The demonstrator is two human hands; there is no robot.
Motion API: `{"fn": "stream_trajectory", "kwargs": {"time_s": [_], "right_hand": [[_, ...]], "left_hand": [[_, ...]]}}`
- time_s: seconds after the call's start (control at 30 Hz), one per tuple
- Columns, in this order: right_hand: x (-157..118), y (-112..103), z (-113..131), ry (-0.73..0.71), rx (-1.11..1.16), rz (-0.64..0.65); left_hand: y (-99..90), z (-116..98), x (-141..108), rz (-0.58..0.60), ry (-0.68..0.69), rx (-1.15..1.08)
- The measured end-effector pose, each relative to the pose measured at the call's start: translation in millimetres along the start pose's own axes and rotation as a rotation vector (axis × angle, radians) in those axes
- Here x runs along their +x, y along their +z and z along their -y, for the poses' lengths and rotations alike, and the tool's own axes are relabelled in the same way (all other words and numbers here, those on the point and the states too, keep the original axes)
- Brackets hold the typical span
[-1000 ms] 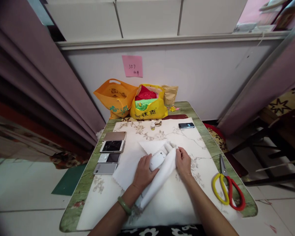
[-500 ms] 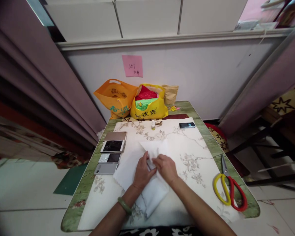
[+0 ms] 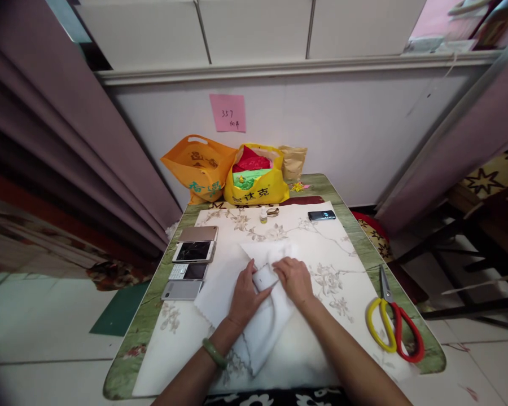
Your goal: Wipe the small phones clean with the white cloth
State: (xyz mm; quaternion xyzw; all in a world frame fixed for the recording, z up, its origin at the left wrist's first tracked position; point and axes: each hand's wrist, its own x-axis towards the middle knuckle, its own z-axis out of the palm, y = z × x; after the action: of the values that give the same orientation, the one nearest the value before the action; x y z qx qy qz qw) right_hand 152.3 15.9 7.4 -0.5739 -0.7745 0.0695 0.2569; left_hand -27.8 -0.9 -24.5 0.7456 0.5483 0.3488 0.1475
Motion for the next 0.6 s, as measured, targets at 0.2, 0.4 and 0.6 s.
{"fn": "stream_trajectory", "kwargs": {"time_s": [0.2, 0.4, 0.6], "right_hand": [[-5, 9, 7, -0.067, 0.065, 0.012], [1, 7, 1, -0.005, 0.044, -0.012], [3, 11, 13, -0.144, 0.103, 0.070]], "left_hand": [[1.6, 0, 0, -0.012, 0.002, 0.000], [1.2, 1, 0, 0.020, 0.007, -0.005], [1.7, 2, 0, 0.010, -0.004, 0.004]]}}
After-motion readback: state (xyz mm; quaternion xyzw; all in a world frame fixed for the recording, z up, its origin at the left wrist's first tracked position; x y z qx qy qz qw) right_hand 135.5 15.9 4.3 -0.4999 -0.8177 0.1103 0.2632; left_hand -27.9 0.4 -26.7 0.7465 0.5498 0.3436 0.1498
